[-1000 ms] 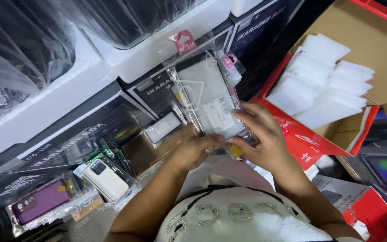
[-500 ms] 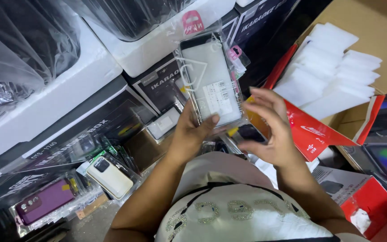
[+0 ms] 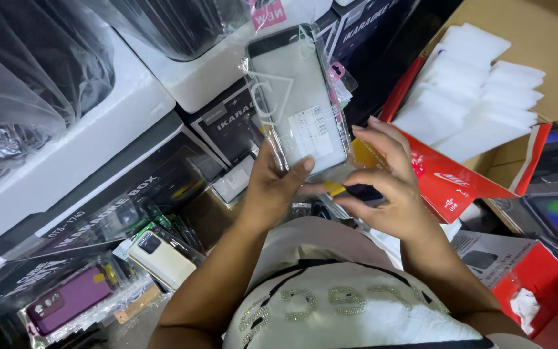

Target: The person is inserting phone cases into protective plastic retail sleeves along with foam padding.

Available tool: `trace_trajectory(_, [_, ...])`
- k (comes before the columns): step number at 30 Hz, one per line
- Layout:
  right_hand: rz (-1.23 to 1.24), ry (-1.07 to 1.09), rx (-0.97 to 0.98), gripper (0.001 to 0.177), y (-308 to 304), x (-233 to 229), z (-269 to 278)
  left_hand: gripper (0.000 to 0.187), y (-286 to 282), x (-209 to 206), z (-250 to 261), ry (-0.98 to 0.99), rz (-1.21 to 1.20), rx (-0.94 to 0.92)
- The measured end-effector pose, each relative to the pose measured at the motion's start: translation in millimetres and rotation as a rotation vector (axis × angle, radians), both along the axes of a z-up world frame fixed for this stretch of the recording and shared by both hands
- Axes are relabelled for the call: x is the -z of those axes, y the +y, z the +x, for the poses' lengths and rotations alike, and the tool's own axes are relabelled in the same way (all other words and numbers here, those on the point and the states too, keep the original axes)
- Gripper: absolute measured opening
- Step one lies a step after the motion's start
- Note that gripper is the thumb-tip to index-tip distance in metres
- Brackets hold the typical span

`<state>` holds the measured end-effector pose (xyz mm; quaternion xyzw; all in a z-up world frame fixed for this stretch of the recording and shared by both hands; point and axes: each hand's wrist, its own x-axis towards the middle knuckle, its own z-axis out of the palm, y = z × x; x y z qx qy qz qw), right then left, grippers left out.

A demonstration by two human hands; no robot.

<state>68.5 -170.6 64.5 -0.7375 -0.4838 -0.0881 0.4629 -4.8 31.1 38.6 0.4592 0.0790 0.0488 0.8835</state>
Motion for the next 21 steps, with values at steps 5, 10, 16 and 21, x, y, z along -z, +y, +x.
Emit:
trace_trajectory(5, [0.020, -0.072, 0.119, 0.029, 5, 2, -7, 0.061, -2, -10, 0, 0.018, 0.029, 0.018])
trace_trajectory(10, [0.045, -0.084, 0.115, 0.026, 8, 1, -11, 0.060, 1, 1, -1, -0.035, -0.020, 0.056])
trace_trajectory(16, [0.058, 0.005, 0.067, 0.019, 6, 1, -14, 0.060, 4, 0, -2, -0.027, 0.064, 0.071])
trace_trajectory(21, [0.091, 0.096, 0.120, 0.017, 12, 4, -17, 0.059, 4, 16, -2, 0.008, 0.010, 0.132])
